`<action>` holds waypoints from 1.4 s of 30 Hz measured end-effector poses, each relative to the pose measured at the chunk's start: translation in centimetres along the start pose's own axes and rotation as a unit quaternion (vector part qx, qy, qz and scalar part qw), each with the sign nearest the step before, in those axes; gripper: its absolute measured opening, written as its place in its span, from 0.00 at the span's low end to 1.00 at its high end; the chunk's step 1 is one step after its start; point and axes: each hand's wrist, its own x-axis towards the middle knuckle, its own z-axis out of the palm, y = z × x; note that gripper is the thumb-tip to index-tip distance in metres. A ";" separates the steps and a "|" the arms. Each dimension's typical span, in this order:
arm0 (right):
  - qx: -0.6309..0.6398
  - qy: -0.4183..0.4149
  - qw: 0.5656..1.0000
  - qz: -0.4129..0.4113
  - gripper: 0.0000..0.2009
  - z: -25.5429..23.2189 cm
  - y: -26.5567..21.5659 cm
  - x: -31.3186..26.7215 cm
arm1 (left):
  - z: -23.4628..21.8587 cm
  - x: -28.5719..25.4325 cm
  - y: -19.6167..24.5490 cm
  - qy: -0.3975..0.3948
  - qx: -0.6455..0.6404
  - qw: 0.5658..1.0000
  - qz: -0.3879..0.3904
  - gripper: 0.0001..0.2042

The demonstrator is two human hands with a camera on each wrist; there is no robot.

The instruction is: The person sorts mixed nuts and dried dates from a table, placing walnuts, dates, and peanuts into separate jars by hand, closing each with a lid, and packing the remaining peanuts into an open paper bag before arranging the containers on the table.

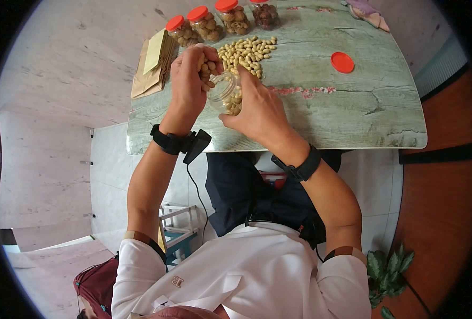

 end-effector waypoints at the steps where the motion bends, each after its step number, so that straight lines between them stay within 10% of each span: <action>1: 0.000 0.000 1.000 0.000 0.49 -0.1 0.0 0.1 | 0.0 0.0 0.2 -0.006 0.028 1.000 -0.008 0.15; 24: 0.026 0.011 1.000 0.011 0.50 -0.8 -0.5 0.5 | -0.8 -0.8 -1.2 -0.080 -0.026 0.991 0.103 0.29; 30: 0.073 0.029 0.994 -0.074 0.51 1.1 -0.3 -0.6 | -2.8 -5.2 -2.9 -0.080 0.084 0.983 0.142 0.57; 38: -0.071 -0.190 0.953 -0.226 0.47 -3.5 4.2 3.8 | -5.0 -7.8 -5.3 0.002 0.162 0.977 0.140 0.47; 42: -0.080 -0.119 0.989 -0.025 0.46 -5.0 12.1 10.6 | -5.2 -7.4 -6.0 0.039 0.144 0.977 0.153 0.48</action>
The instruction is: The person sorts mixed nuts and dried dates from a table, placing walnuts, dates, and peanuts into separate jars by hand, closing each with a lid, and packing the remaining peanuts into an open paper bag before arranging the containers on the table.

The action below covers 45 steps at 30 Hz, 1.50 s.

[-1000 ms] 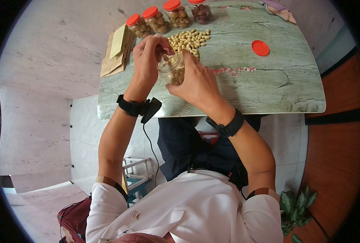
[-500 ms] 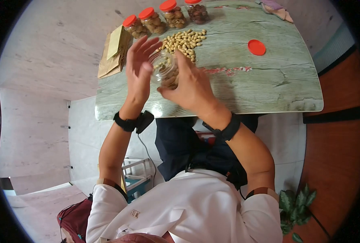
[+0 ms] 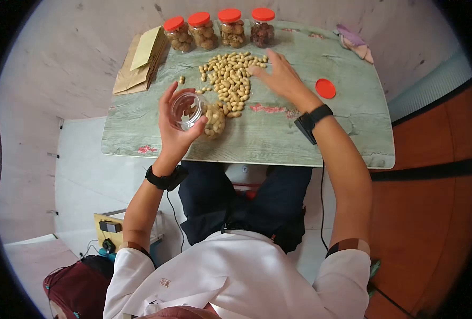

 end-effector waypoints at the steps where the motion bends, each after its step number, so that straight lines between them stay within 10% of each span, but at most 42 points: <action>1: 0.017 0.041 0.996 0.072 0.47 0.4 1.4 1.2 | 0.1 -0.1 -0.2 0.007 -0.001 1.000 0.008 0.49; 12: -0.093 -0.072 0.993 -0.027 0.49 5.8 -1.3 4.2 | 0.5 -1.6 -1.1 0.061 0.034 0.993 0.098 0.53; 21: -0.239 0.024 0.959 -0.150 0.22 6.5 -0.8 4.8 | -0.9 -3.0 0.4 0.054 0.012 0.997 0.057 0.54; 45: -0.222 0.034 0.963 -0.147 0.11 5.9 -1.1 6.6 | 2.3 -0.3 -2.3 0.070 0.065 0.993 0.075 0.53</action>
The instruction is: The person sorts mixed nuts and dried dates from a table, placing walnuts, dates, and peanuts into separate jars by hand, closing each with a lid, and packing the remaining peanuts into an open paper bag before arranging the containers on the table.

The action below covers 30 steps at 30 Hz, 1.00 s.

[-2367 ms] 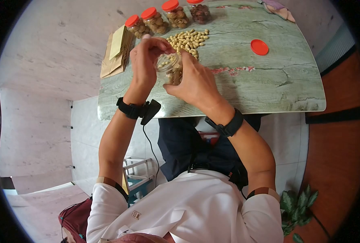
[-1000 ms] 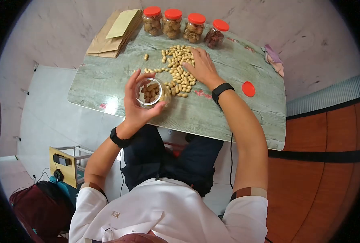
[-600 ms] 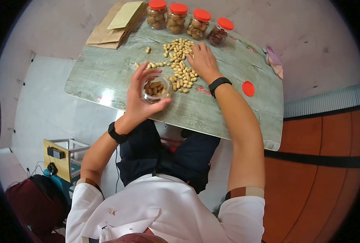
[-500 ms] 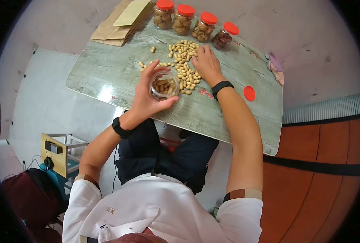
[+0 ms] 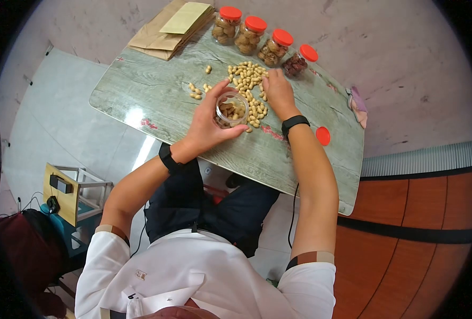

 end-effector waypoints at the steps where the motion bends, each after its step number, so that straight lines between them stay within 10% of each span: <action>1: -0.007 0.001 1.000 0.004 0.11 -0.1 0.1 0.3 | 0.0 0.0 0.0 -0.001 0.004 1.000 0.003 0.53; 11: 0.193 -0.118 0.974 -0.008 0.12 -11.1 -8.7 3.3 | 0.2 -0.1 0.1 0.005 -0.007 1.000 -0.012 0.56; 16: 0.083 -0.245 0.933 -0.252 0.08 -14.5 -13.0 3.4 | 0.3 0.1 0.4 0.017 -0.005 1.000 -0.014 0.58; 22: -0.168 -0.276 0.889 -0.325 0.08 -13.6 -15.6 1.9 | 0.1 0.0 0.5 -0.006 0.005 0.999 -0.046 0.59; 30: -0.093 -0.278 0.911 -0.291 0.13 -13.5 -15.8 3.1 | 0.2 0.1 0.4 0.018 0.030 0.999 -0.019 0.57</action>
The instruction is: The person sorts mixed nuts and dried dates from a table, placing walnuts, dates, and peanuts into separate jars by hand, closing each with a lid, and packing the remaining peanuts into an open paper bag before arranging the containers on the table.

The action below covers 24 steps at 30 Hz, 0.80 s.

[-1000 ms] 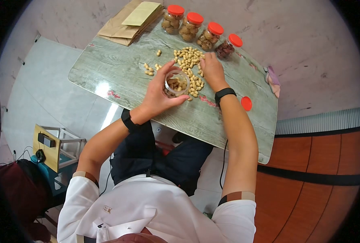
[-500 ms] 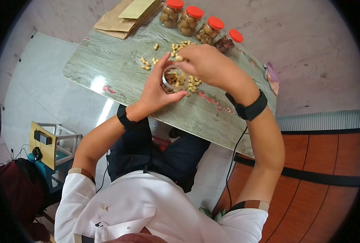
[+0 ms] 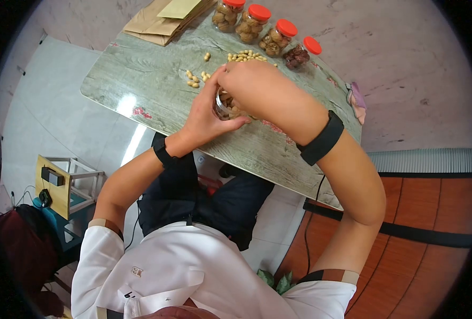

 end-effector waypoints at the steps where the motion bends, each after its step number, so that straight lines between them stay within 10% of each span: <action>1: 0.044 0.006 0.999 0.002 0.15 -0.3 0.1 0.1 | 0.0 0.0 0.0 0.005 0.003 1.000 0.009 0.56; 24: 0.253 0.120 0.960 0.009 0.12 1.0 0.7 -0.6 | 0.0 0.1 0.1 -0.006 -0.034 0.999 -0.003 0.51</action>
